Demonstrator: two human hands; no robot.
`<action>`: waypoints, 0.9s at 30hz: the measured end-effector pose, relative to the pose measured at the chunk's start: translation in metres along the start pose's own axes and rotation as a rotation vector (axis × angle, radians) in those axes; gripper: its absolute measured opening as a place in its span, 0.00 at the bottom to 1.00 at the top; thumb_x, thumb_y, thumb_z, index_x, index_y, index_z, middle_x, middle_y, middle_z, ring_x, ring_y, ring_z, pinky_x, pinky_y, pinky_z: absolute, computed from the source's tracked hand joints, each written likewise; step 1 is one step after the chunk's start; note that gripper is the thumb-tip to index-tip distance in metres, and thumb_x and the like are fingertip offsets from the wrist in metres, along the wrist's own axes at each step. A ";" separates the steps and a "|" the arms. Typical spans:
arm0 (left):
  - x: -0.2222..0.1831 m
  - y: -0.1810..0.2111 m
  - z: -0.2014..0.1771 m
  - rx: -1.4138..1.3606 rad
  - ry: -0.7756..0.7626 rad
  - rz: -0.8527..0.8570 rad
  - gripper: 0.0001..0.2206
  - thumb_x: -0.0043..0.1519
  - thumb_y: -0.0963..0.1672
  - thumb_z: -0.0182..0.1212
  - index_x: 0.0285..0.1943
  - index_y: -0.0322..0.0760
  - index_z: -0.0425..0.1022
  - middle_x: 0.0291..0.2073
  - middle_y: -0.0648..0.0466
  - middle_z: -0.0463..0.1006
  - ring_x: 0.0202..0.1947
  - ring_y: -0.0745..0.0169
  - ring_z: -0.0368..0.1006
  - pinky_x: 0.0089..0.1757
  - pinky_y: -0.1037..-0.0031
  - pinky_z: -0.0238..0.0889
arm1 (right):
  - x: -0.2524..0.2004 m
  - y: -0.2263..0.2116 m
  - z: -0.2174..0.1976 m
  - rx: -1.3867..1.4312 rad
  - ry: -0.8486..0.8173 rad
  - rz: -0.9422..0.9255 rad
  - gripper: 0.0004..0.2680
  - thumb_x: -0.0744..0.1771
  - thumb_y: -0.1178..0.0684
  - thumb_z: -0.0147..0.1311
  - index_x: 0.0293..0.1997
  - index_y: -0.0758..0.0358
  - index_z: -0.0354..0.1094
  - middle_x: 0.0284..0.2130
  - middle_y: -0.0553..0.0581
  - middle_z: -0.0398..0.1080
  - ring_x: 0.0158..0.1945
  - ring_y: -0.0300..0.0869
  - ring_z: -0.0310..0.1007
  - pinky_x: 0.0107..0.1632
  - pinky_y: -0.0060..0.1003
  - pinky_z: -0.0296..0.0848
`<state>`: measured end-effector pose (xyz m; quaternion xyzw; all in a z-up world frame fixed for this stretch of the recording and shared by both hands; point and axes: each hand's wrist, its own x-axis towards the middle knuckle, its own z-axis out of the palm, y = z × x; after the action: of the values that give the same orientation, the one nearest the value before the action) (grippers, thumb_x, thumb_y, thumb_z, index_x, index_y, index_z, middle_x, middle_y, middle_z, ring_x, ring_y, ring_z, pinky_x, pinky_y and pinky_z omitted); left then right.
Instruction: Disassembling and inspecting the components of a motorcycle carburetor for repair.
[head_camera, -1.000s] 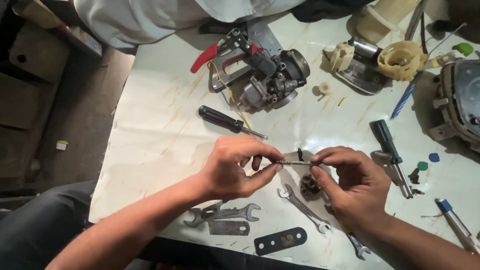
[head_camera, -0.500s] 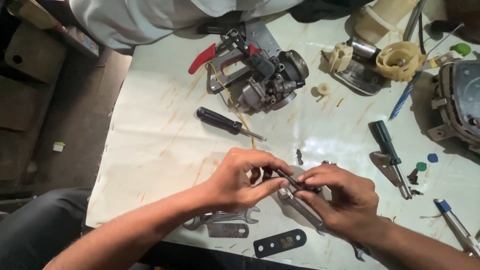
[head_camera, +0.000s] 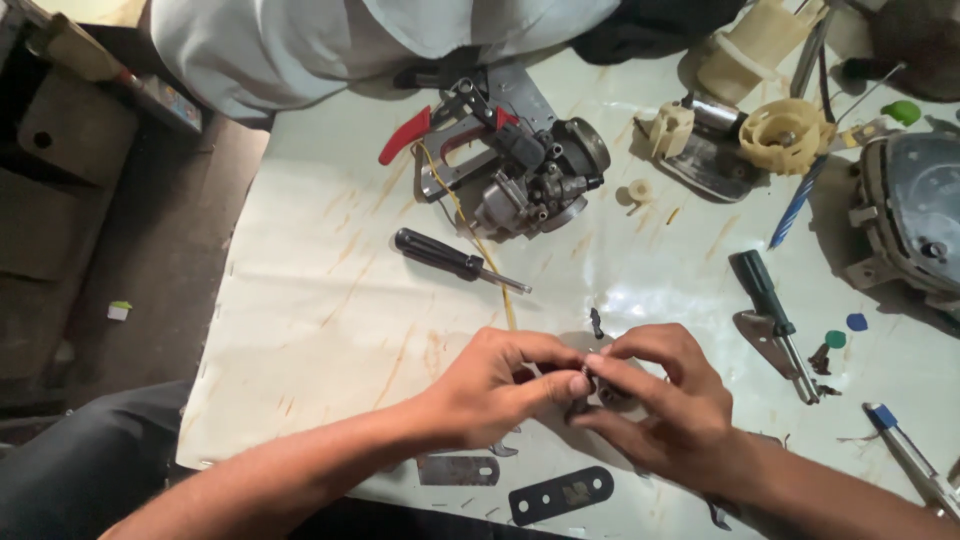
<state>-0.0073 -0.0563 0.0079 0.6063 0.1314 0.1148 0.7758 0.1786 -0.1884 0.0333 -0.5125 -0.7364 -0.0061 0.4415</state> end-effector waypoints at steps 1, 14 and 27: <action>0.000 0.000 0.000 0.008 -0.001 0.004 0.13 0.66 0.44 0.64 0.55 0.30 0.81 0.38 0.57 0.84 0.37 0.77 0.76 0.40 0.80 0.72 | 0.001 0.000 0.000 -0.002 0.006 -0.006 0.22 0.58 0.55 0.75 0.54 0.64 0.70 0.43 0.59 0.72 0.43 0.45 0.74 0.41 0.36 0.76; -0.002 0.017 0.008 0.231 0.041 0.119 0.18 0.63 0.41 0.66 0.61 0.28 0.75 0.43 0.50 0.84 0.39 0.71 0.79 0.42 0.77 0.75 | 0.002 -0.002 0.000 -0.049 0.010 0.078 0.18 0.58 0.58 0.71 0.52 0.62 0.72 0.46 0.60 0.72 0.48 0.48 0.76 0.46 0.36 0.78; 0.003 -0.003 0.000 -0.123 0.083 0.207 0.17 0.64 0.37 0.65 0.62 0.20 0.75 0.49 0.46 0.83 0.45 0.66 0.78 0.47 0.74 0.74 | 0.005 -0.007 -0.005 -0.073 0.015 -0.039 0.24 0.56 0.50 0.75 0.54 0.63 0.70 0.47 0.59 0.72 0.49 0.50 0.75 0.50 0.43 0.75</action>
<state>-0.0046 -0.0563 0.0048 0.5625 0.0928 0.2272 0.7895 0.1760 -0.1899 0.0428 -0.5138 -0.7421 -0.0452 0.4280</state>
